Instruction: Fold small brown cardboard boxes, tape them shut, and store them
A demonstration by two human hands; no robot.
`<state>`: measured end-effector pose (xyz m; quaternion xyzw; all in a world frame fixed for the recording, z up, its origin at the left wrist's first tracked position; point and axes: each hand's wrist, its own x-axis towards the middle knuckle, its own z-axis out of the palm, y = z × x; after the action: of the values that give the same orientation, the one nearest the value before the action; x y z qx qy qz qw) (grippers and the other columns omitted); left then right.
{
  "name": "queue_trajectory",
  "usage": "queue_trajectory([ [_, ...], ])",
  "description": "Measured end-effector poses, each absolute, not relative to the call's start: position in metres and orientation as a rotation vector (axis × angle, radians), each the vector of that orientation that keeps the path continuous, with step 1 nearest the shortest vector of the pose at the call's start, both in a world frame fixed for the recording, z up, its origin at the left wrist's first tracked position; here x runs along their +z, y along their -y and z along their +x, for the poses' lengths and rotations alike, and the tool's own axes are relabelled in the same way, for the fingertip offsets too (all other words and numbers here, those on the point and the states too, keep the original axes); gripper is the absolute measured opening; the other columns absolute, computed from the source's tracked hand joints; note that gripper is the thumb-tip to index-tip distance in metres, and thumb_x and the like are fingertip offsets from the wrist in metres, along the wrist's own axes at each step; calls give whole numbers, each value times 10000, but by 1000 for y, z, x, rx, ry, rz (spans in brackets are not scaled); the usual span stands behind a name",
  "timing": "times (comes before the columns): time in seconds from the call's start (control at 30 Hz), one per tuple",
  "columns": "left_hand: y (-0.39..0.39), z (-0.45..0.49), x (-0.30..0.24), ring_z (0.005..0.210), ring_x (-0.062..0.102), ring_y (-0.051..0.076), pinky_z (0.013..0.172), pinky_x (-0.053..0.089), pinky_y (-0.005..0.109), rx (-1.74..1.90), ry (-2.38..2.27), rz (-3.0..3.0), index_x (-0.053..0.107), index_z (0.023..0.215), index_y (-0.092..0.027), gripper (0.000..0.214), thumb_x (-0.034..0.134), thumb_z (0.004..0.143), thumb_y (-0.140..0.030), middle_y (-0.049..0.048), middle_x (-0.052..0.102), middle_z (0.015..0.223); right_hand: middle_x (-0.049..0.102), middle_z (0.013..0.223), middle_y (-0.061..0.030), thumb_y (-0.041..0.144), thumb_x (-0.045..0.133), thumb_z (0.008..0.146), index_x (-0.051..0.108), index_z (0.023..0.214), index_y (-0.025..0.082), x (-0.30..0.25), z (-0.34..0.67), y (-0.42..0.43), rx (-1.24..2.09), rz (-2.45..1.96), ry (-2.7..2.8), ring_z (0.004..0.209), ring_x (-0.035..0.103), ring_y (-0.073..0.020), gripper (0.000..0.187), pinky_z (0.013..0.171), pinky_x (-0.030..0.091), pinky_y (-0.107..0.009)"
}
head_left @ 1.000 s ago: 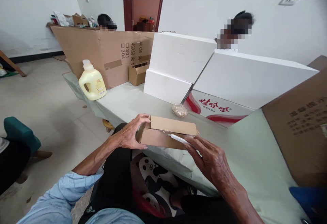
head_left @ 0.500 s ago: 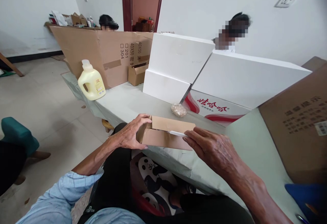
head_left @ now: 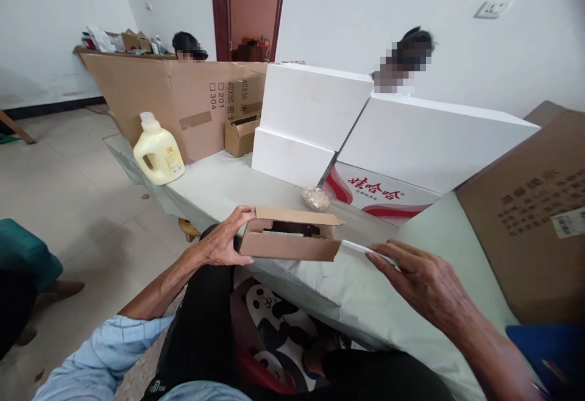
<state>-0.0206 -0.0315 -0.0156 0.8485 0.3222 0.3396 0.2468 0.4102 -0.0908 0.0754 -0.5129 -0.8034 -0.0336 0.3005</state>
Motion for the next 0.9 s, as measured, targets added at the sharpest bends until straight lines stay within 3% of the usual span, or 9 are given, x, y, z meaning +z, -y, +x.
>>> queue_trajectory([
  [0.07,21,-23,-18,1460,522,377,1105,564,493,937,-902,2272,419,1559,-256,914,893,784,-362,188,444,1581,738,868,-36,513,580,1097,756,1080,247,59,410,98,-61,-1267,2136,673,666,-170,319,629,491,-307],
  [0.23,-3,-28,-17,1447,548,375,1179,520,540,918,-970,2195,443,1559,-212,928,892,768,-398,170,516,1550,710,861,-22,320,649,1066,712,1083,243,27,386,113,-79,-1163,1935,714,667,-169,101,687,534,-293],
  [0.4,-9,-30,-20,1546,475,403,1280,420,596,901,-961,2221,411,1618,-207,1040,921,756,-483,196,449,1650,711,846,-24,305,678,1040,722,1061,246,21,379,119,-9,-1152,1822,717,671,-175,76,679,541,-290],
  [0.57,-4,-30,-16,1582,428,427,1296,391,633,977,-1034,2332,457,1600,-222,1014,944,760,-515,213,411,1676,698,819,-22,335,657,1048,736,1051,248,27,378,124,48,-1160,1789,680,648,-174,117,651,527,-291],
  [0.7,5,-24,8,1522,487,411,1257,442,642,1156,-1169,2410,561,1514,-248,821,890,828,-556,191,487,1610,680,807,-4,280,644,1053,726,1072,252,31,372,128,54,-1104,1808,653,627,-156,88,628,504,-275],
  [0.8,16,-14,32,1415,570,374,1218,483,618,1407,-1199,2483,648,1408,-243,608,845,899,-510,168,592,1473,701,848,-12,225,642,1050,714,1106,253,31,365,131,52,-1059,1827,682,647,-158,96,647,512,-275],
  [0.9,33,5,51,1302,643,333,1135,553,557,1421,-1027,2584,684,1376,-231,488,809,960,-455,159,665,1370,711,872,-27,195,630,1053,702,1131,252,30,353,134,107,-1017,1871,710,653,-165,120,660,519,-280],
])
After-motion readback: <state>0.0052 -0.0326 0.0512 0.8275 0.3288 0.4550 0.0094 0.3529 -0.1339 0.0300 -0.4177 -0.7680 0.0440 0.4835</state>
